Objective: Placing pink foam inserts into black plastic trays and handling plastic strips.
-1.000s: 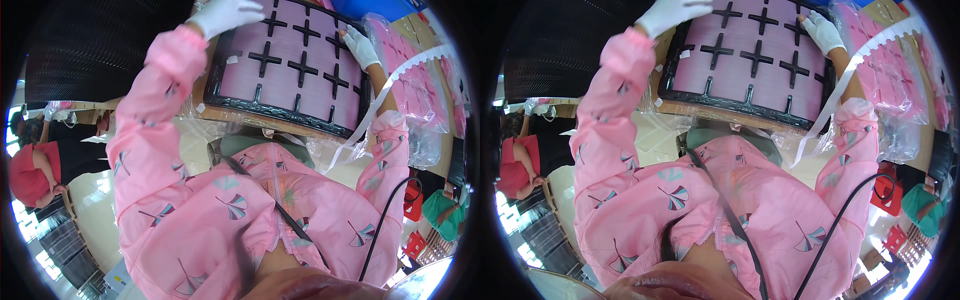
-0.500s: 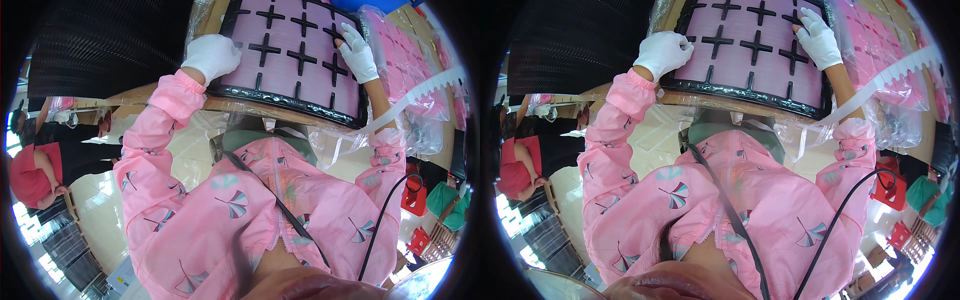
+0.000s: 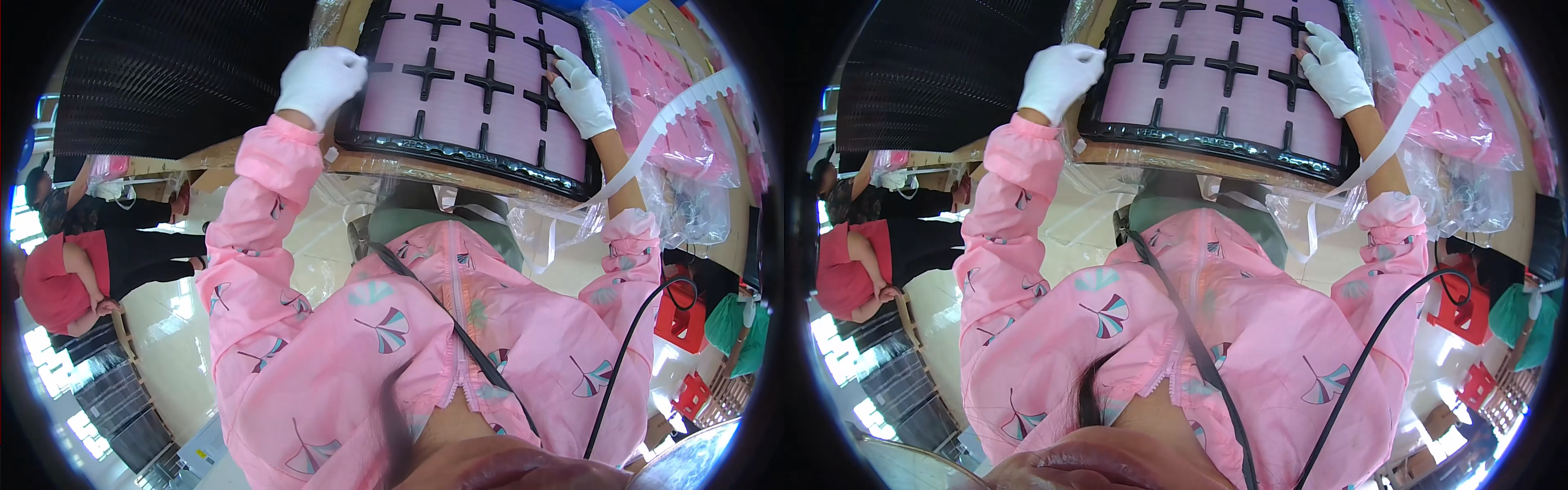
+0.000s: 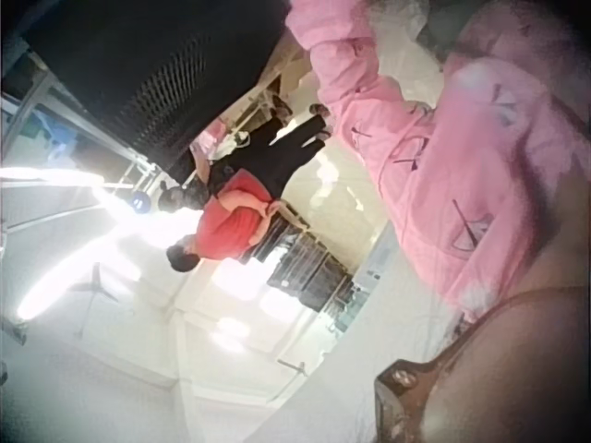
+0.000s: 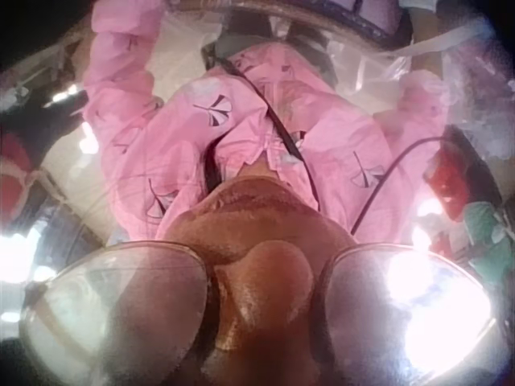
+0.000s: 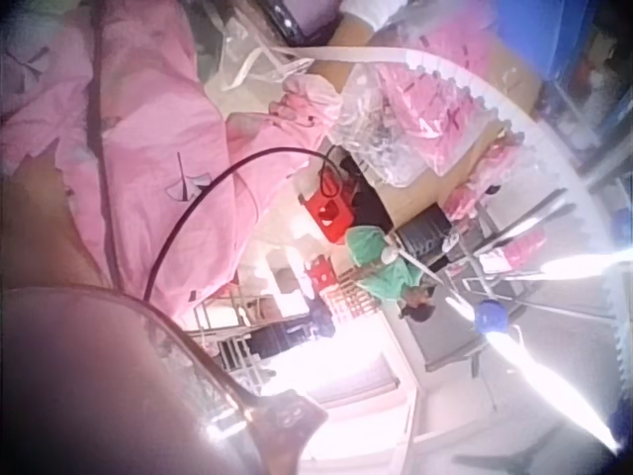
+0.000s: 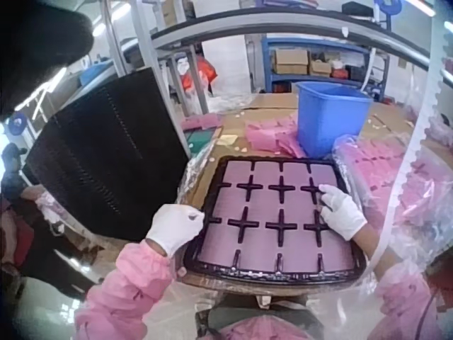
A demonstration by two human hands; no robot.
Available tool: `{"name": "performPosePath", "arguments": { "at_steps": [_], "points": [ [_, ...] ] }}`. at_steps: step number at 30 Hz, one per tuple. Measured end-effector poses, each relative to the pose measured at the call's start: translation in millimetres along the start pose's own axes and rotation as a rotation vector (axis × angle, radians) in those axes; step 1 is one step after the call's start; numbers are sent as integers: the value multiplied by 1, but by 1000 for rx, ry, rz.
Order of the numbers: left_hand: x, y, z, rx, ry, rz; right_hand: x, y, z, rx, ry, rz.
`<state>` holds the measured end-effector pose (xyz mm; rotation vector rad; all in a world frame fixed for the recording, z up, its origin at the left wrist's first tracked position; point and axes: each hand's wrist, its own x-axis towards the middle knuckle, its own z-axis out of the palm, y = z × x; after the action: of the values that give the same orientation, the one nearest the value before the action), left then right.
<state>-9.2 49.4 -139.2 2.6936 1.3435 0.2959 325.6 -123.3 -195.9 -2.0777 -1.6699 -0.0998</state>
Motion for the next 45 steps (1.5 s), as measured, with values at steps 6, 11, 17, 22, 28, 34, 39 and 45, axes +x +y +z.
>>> {"name": "performPosePath", "arguments": {
  "at_steps": [6, 11, 17, 22, 28, 34, 39, 45],
  "points": [
    [-13, -32, -14, 149, 28, -52, -3, 4, -1, -30, 39, -59],
    [-28, 4, -2, -123, 230, 424, -21, -19, -20, 35, 130, -266],
    [-59, 22, 30, 59, -60, 644, -87, -44, -31, 12, -128, -302],
    [-74, 23, 13, 116, -166, 655, -130, -67, -63, -202, -316, -279],
    [-66, 33, 7, 151, -223, 680, -122, -73, -58, -209, -305, -275],
    [-77, 25, 1, 117, -281, 694, -127, -79, -75, -151, -473, -227],
    [-60, 34, 3, 115, -258, 700, -117, -64, -55, -209, -341, -263],
    [-73, 26, -6, 66, -342, 615, -128, -62, -70, -198, -387, -271]
  ]
}}
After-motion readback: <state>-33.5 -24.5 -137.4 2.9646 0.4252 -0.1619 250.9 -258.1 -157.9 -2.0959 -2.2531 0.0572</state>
